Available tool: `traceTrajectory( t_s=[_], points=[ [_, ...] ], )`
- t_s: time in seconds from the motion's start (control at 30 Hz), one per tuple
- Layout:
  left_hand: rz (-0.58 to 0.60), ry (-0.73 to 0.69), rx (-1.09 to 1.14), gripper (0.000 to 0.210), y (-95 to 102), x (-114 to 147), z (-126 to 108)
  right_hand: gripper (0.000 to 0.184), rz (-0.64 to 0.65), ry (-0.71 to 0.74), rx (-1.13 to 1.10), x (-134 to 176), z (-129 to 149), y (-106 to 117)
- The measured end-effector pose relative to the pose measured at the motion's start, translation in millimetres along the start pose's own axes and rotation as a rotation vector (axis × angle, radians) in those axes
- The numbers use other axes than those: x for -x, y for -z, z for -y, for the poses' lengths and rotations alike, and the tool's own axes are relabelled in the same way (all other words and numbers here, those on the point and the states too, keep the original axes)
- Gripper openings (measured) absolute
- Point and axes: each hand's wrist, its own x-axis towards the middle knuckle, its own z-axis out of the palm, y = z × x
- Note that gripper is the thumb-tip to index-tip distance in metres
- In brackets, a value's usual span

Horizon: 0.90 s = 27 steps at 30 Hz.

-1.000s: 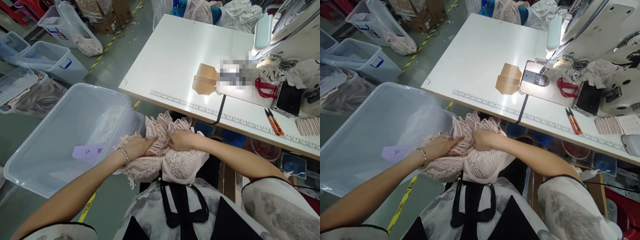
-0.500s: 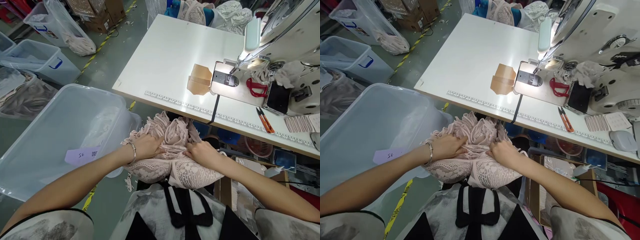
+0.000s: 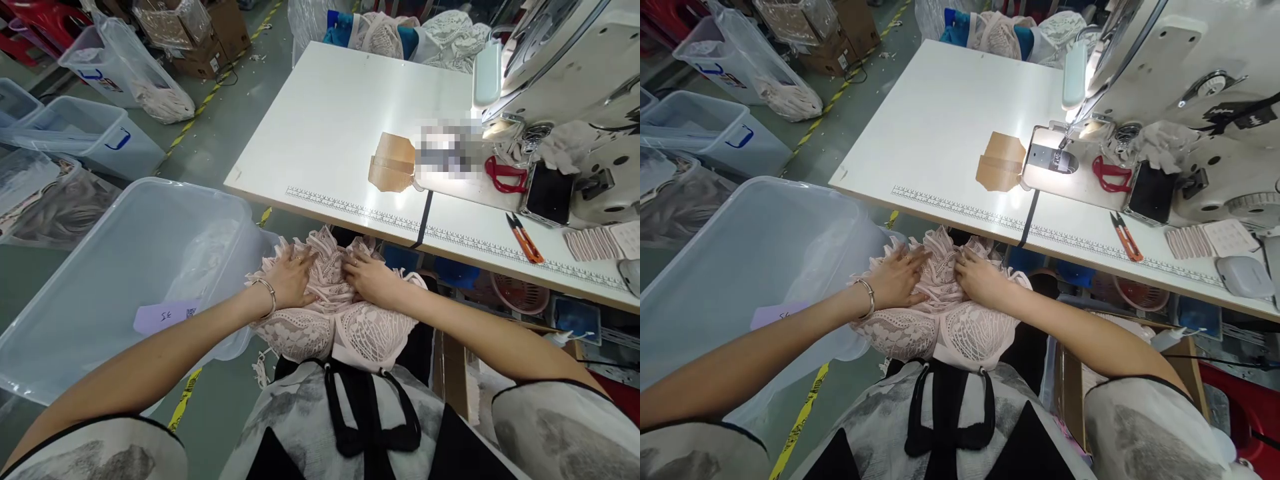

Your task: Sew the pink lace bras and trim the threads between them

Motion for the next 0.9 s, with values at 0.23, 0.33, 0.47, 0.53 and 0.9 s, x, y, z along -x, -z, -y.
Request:
traceTrajectory(
  t_s=[0.23, 0.33, 0.47, 0.53, 0.9],
  points=[
    [0.120, -0.026, 0.155, 0.063, 8.1, 9.8, -7.4, 0.058, 0.172, -0.205, -0.232, 29.6, 8.9, 3.6],
    [0.148, 0.039, 0.191, 0.074, 9.2, 12.9, -8.0, 0.087, 0.188, -0.235, -0.298, 11.0, 2.2, 10.1],
    [0.278, 0.084, 0.216, 0.083, 2.4, 18.5, -2.2, 0.090, 0.255, -0.215, -0.368, -24.3, -7.1, 13.7],
    [0.325, 0.137, 0.260, 0.088, -3.2, 20.0, 1.8, 0.082, 0.259, -0.220, -0.341, -33.0, -4.6, 14.9],
    [0.230, 0.143, 0.159, 0.073, -0.6, 15.0, -9.8, 0.041, 0.015, -0.085, -0.218, 14.8, 21.9, 4.1]
  ],
)
